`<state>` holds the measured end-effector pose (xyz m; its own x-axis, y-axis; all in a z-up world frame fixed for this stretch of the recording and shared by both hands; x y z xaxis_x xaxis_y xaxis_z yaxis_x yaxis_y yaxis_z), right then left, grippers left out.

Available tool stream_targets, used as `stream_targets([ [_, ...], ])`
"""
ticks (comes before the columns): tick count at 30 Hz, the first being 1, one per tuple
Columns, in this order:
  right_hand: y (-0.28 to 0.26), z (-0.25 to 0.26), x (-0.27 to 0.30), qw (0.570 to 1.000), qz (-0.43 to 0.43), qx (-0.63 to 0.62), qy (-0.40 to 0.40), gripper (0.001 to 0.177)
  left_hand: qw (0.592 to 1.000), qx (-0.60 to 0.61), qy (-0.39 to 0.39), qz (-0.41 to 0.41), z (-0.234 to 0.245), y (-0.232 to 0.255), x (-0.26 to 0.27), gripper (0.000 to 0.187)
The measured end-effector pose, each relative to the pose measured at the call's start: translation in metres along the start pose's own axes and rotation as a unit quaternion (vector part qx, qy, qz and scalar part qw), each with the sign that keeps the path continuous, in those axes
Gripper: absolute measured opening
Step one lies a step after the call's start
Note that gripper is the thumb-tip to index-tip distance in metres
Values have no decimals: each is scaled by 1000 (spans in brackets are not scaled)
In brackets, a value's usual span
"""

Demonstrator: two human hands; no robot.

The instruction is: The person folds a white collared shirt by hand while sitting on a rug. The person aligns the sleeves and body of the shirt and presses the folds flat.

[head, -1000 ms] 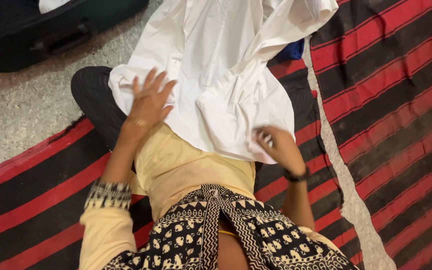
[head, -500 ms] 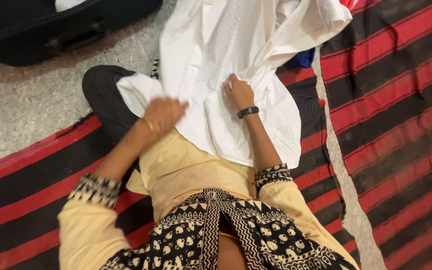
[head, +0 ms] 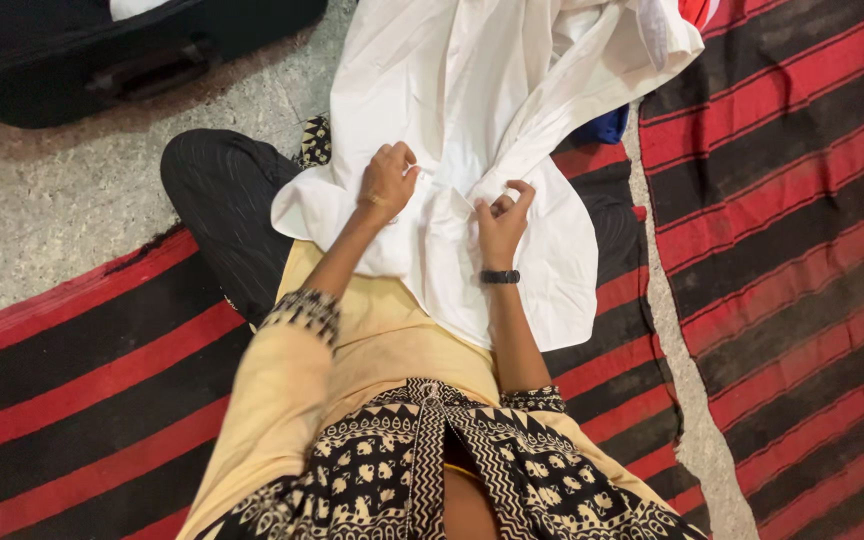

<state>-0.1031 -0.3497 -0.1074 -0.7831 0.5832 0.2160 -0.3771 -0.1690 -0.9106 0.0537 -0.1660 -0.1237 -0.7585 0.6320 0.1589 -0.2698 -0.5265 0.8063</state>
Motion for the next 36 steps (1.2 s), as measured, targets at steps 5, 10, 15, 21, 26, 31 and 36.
stream_targets([
  [5,16,-14,0,948,-98,-301,40,54,984,-54,-96,144,-49,-15,-17,33],
  [10,20,-22,-5,928,-103,-358,-28,24,979,-68,-77,174,-53,-18,-16,20],
  [15,8,-14,-6,949,-86,-301,-21,13,975,-43,-60,207,-56,-23,-24,32],
  [21,-27,2,-8,926,-75,-365,-55,27,977,-83,-86,174,-72,-33,-37,32],
  [26,-42,4,-5,917,-65,-392,-47,22,977,-207,-22,49,-78,-18,-25,13],
  [31,-38,6,-2,953,-20,-301,1,12,974,-209,-18,85,-75,-13,-29,24],
  [36,-39,11,8,937,15,-347,25,3,982,-163,1,97,-70,-13,-29,32],
])
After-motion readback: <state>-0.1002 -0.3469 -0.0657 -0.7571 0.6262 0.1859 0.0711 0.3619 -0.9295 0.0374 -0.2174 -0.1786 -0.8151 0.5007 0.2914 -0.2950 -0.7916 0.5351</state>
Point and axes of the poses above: each hand's wrist, its own x-axis away from the middle knuckle, its own z-axis out of the back of the hand, y = z × x, the point moved 6 cm from there along -x, towards the middle knuckle, and after that the axes turned 12 degrees about -y, right-handed, at the moved point
